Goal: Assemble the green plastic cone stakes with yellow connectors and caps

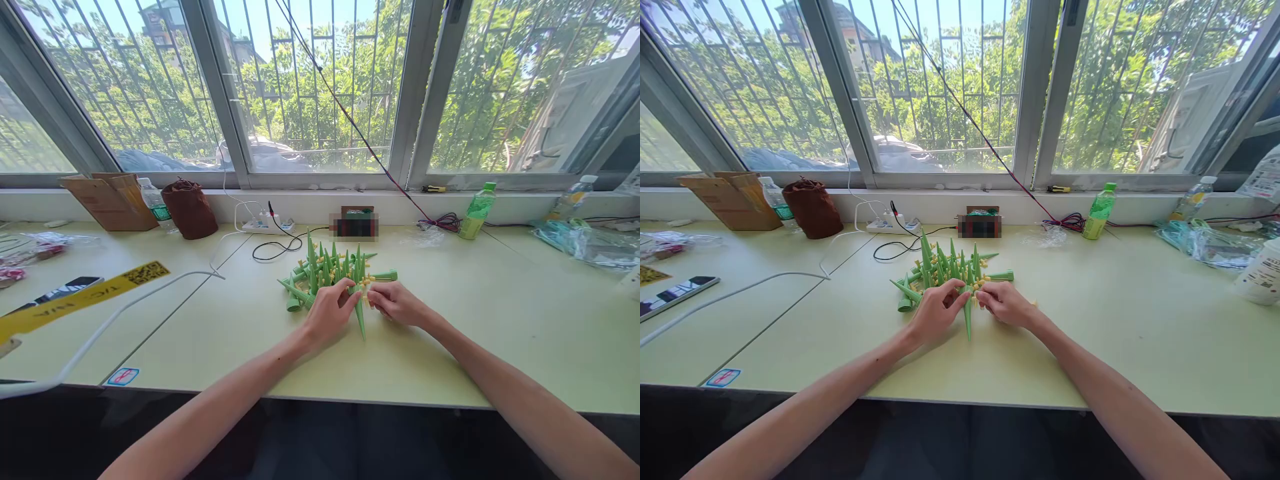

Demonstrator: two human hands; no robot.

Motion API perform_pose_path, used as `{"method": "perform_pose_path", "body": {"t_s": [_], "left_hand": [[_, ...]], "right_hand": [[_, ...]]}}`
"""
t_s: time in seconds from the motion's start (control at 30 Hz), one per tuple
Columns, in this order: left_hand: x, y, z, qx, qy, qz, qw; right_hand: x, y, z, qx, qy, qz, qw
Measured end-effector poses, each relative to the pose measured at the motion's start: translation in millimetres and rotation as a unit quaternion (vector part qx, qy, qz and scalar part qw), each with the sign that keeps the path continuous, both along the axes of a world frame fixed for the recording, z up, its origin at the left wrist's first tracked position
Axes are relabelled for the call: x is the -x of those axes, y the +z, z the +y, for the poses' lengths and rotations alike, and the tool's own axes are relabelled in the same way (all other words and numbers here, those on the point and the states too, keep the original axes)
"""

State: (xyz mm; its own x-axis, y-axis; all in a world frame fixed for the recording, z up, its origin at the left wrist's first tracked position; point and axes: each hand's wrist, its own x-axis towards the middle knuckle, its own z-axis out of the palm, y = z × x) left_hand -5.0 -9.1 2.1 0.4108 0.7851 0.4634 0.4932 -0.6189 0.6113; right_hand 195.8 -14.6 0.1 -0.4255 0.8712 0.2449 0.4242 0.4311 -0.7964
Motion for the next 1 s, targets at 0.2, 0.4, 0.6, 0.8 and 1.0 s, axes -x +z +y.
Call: {"method": "perform_pose_path", "body": {"t_s": [0.2,0.4,0.6,0.8,1.0], "left_hand": [[-0.2,0.5,-0.5,-0.001,0.004,-0.002,1.0],[-0.7,1.2,-1.1,-0.006,0.019,0.006,1.0],[-1.1,0.8,-0.4,-0.004,0.011,-0.002,1.0],[-0.3,-0.1,0.0,0.015,-0.002,-0.013,1.0],[-0.3,-0.6,-0.2,0.03,-0.007,-0.013,0.999]], "right_hand": [[0.8,-4.0,1.7,-0.004,-0.009,0.014,1.0],[-0.4,-2.3,1.5,0.014,-0.017,0.049,0.999],[1.1,1.2,-1.3,0.029,-0.016,0.055,0.998],[0.2,0.6,-1.6,0.001,-0.014,0.036,0.999],[-1.1,1.9,-2.0,-0.021,-0.009,0.008,1.0]]}}
